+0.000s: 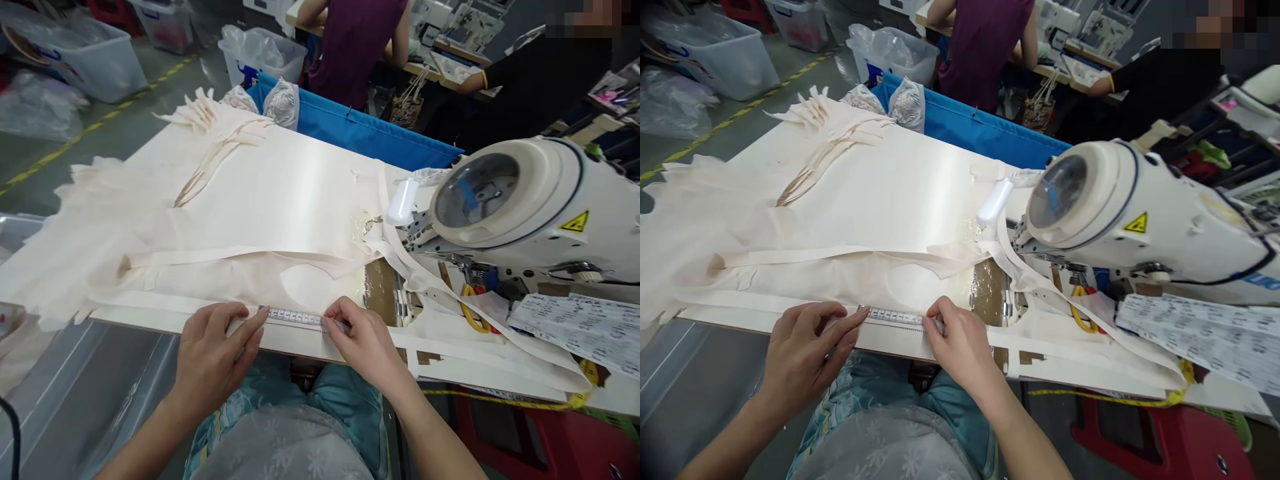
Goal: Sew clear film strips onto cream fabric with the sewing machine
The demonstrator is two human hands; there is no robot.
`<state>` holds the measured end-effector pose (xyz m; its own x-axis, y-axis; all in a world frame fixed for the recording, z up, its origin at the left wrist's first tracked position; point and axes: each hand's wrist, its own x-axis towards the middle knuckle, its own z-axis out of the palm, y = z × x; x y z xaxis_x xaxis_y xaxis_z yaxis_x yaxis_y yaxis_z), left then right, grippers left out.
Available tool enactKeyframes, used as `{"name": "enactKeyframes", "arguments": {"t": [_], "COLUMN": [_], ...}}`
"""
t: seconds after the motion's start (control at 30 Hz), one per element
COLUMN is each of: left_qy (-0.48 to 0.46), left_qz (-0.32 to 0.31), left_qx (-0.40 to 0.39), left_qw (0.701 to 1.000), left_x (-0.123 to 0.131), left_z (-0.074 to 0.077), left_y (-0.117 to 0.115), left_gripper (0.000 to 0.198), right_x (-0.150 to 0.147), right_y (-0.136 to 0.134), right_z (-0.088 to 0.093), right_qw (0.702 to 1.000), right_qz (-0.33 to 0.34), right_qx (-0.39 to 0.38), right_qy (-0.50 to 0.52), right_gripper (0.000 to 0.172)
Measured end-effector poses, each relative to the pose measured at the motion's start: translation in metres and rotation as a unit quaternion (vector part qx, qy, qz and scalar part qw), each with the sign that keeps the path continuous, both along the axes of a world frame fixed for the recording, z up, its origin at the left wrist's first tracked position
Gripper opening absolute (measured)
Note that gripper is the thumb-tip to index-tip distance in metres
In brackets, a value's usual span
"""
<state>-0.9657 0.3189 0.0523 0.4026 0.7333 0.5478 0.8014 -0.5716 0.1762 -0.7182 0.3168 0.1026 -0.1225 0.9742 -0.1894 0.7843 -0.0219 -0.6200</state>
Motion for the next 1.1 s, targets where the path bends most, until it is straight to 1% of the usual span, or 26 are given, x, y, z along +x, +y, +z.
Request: {"name": "enactKeyframes", "arguments": {"t": [0.1, 0.13, 0.2, 0.23, 0.27, 0.33, 0.4, 0.43, 0.47, 0.53, 0.63, 0.7, 0.83, 0.93, 1.1], "left_qy": [0.006, 0.005, -0.007, -0.02, -0.034, -0.051, -0.049, -0.041, -0.032, -0.017, 0.005, 0.023, 0.044, 0.047, 0.056], "left_qz": [-0.026, -0.026, -0.015, -0.016, -0.03, -0.099, -0.173, -0.193, -0.201, -0.194, -0.175, -0.165, -0.145, -0.14, -0.136], "left_qx": [0.0, -0.002, -0.005, -0.005, -0.006, -0.019, -0.044, -0.051, -0.051, -0.036, -0.011, -0.005, 0.0, 0.0, -0.001], "left_qw": [1.0, 1.0, 1.0, 1.0, 0.999, 0.994, 0.983, 0.979, 0.978, 0.98, 0.984, 0.986, 0.988, 0.989, 0.989], "left_x": [-0.004, -0.004, 0.002, 0.008, 0.016, 0.035, 0.054, 0.062, 0.068, 0.075, 0.078, 0.078, 0.081, 0.082, 0.081], "left_z": [0.0, 0.0, 0.004, 0.006, 0.009, 0.013, 0.013, 0.012, 0.011, 0.006, 0.002, 0.002, 0.003, 0.003, 0.002], "left_y": [0.0, -0.001, -0.004, -0.007, -0.009, -0.013, -0.015, -0.014, -0.014, -0.012, -0.01, -0.011, -0.013, -0.014, -0.014], "left_gripper": [0.03, 0.033, 0.041, 0.046, 0.051, 0.057, 0.058, 0.058, 0.058, 0.059, 0.057, 0.051, 0.04, 0.039, 0.04], "right_x": [-0.002, -0.002, -0.003, -0.004, -0.004, -0.005, -0.005, -0.005, -0.006, -0.006, -0.002, 0.005, 0.025, 0.037, 0.044], "right_y": [0.002, 0.002, 0.002, 0.002, 0.002, 0.001, 0.002, 0.002, 0.002, 0.002, -0.002, -0.008, -0.022, -0.031, -0.037], "right_z": [0.001, 0.001, 0.001, 0.002, 0.002, 0.003, 0.003, 0.003, 0.003, 0.003, 0.003, 0.005, 0.008, 0.006, -0.001], "right_qw": [0.999, 0.999, 0.998, 0.998, 0.998, 0.998, 0.998, 0.998, 0.998, 0.998, 0.998, 0.997, 0.994, 0.989, 0.986], "right_qz": [0.01, 0.013, 0.015, 0.013, 0.011, 0.007, 0.006, 0.005, 0.003, -0.004, -0.026, -0.045, -0.093, -0.125, -0.135], "right_qx": [-0.005, -0.003, 0.004, 0.007, 0.008, 0.009, 0.007, 0.005, 0.005, 0.005, 0.014, 0.02, 0.042, 0.07, 0.092], "right_qy": [-0.033, -0.045, -0.062, -0.066, -0.066, -0.065, -0.064, -0.063, -0.063, -0.062, -0.059, -0.059, -0.047, -0.029, -0.033], "right_gripper": [0.011, 0.01, 0.009, 0.009, 0.008, 0.007, 0.005, 0.005, 0.005, 0.004, 0.003, 0.005, 0.015, 0.016, 0.014]}}
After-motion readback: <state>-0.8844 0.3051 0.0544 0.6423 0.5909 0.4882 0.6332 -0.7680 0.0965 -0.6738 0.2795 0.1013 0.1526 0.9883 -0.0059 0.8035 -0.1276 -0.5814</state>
